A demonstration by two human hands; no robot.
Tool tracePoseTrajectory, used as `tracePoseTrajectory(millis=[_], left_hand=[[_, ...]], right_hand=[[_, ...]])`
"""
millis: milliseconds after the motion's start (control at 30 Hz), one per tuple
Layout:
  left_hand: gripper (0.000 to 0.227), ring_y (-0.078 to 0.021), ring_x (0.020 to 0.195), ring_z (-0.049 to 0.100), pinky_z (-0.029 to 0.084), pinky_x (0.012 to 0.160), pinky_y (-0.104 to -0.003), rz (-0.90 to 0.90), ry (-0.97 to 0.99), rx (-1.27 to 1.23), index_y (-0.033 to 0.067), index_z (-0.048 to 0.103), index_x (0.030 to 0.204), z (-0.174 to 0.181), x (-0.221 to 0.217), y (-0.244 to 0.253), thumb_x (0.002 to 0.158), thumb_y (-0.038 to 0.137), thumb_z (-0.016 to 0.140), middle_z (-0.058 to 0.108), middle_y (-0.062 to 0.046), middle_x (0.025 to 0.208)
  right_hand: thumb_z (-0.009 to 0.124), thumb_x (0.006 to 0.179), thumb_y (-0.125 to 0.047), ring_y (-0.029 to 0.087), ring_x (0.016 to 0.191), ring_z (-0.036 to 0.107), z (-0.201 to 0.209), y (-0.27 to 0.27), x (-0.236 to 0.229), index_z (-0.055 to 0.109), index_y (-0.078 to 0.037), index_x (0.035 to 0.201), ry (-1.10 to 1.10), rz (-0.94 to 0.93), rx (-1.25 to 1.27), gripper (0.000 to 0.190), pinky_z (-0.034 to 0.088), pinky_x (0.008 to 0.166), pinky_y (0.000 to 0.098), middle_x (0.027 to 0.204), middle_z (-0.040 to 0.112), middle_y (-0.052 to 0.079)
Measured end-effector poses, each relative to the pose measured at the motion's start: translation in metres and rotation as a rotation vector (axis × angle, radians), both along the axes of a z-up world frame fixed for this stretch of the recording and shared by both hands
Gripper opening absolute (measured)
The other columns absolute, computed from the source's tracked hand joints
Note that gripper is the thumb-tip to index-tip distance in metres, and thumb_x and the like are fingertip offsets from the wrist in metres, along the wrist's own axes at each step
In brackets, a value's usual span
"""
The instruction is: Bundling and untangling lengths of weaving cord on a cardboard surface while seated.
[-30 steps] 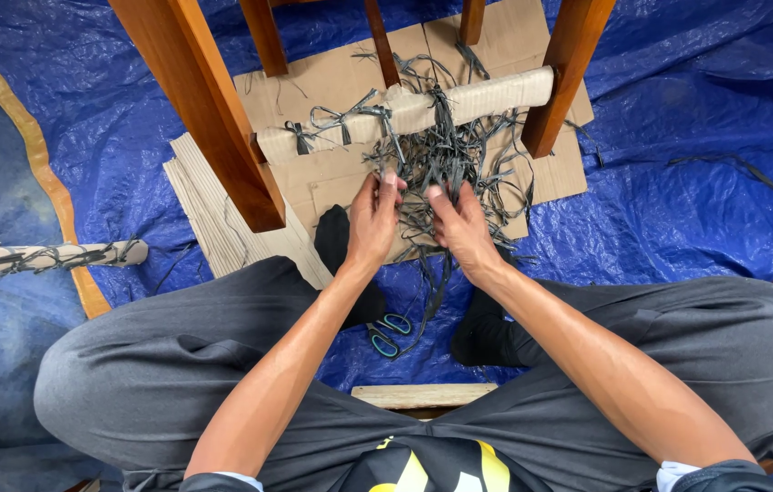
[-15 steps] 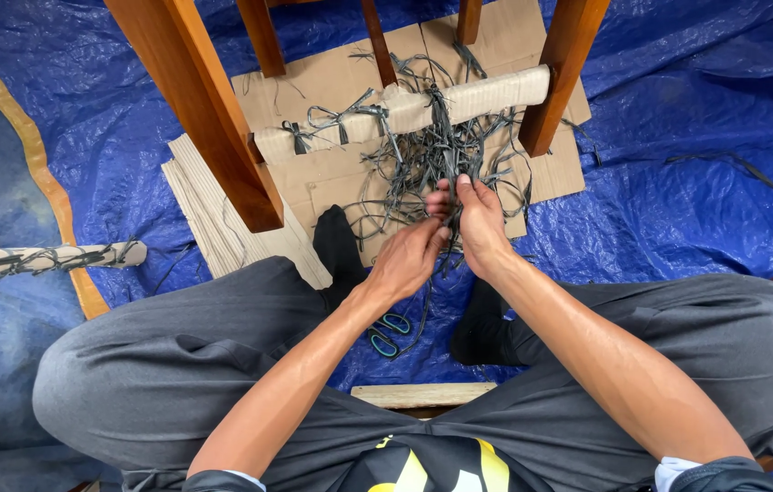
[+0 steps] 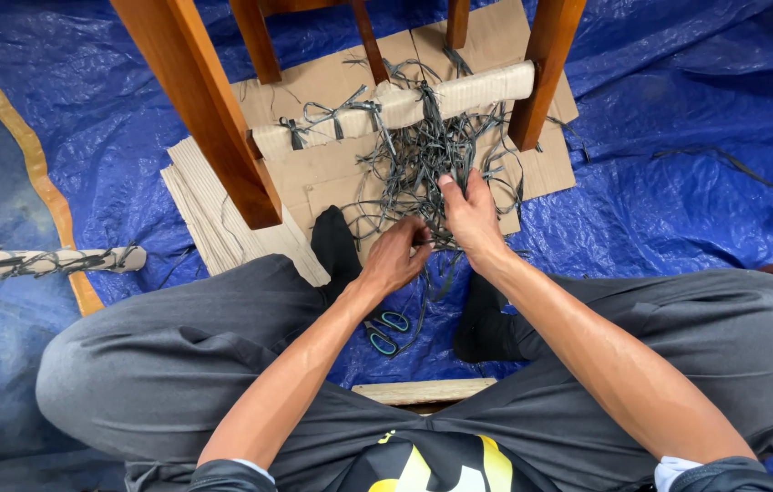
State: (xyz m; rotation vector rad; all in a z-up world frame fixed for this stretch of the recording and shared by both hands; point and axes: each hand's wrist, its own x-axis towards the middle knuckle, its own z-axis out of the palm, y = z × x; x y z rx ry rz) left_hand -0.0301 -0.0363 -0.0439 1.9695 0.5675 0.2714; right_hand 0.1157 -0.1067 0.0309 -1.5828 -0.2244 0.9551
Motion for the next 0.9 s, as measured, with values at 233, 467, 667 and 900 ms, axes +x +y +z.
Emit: tracePoseTrajectory(millis=[233, 467, 667, 900], left_hand=[[0.047, -0.0353, 0.108, 0.065, 0.053, 0.089, -0.046, -0.159, 0.303, 0.206, 0.0083, 0.056, 0.12, -0.071, -0.028, 0.017, 0.077, 0.013, 0.076, 0.067, -0.015, 0.115], [0.061, -0.041, 0.122, 0.057, 0.049, 0.099, -0.048, -0.151, 0.584, 0.217, 0.0113, 0.052, 0.134, -0.08, -0.046, -0.001, 0.078, 0.017, 0.076, 0.056, -0.018, 0.132], [0.05, -0.0431, 0.119, 0.058, 0.05, 0.097, -0.048, 0.061, 0.419, 0.136, 0.0075, 0.056, 0.13, -0.067, -0.05, -0.021, 0.083, 0.017, 0.071, 0.058, -0.021, 0.129], [0.043, -0.0426, 0.116, 0.059, 0.05, 0.095, -0.048, 0.22, 0.425, 0.053, 0.0073, 0.057, 0.126, -0.06, -0.042, -0.015, 0.086, 0.016, 0.07, 0.061, -0.02, 0.126]], right_hand=[[0.052, 0.105, -0.027, 0.008, 0.057, 0.041, -0.018, -0.027, 0.003, 0.061, -0.006, 0.099, -0.158, -0.049, -0.054, 0.024, 0.034, 0.05, 0.0291, 0.067, 0.047, -0.004], [0.053, 0.102, -0.023, 0.032, 0.084, 0.069, -0.129, -0.06, 0.056, 0.074, -0.008, 0.099, -0.733, -0.005, -0.345, 0.025, 0.053, 0.079, 0.0436, 0.088, 0.073, 0.017], [0.051, 0.101, -0.028, 0.045, 0.095, 0.072, -0.146, -0.059, 0.111, 0.069, -0.009, 0.111, -0.636, 0.008, -0.657, 0.028, 0.054, 0.088, 0.0513, 0.099, 0.075, 0.025], [0.064, 0.097, -0.03, 0.051, 0.094, 0.066, -0.237, -0.004, 0.21, 0.069, -0.006, 0.113, -0.982, -0.009, -0.622, 0.03, 0.052, 0.079, 0.057, 0.102, 0.07, 0.026]])
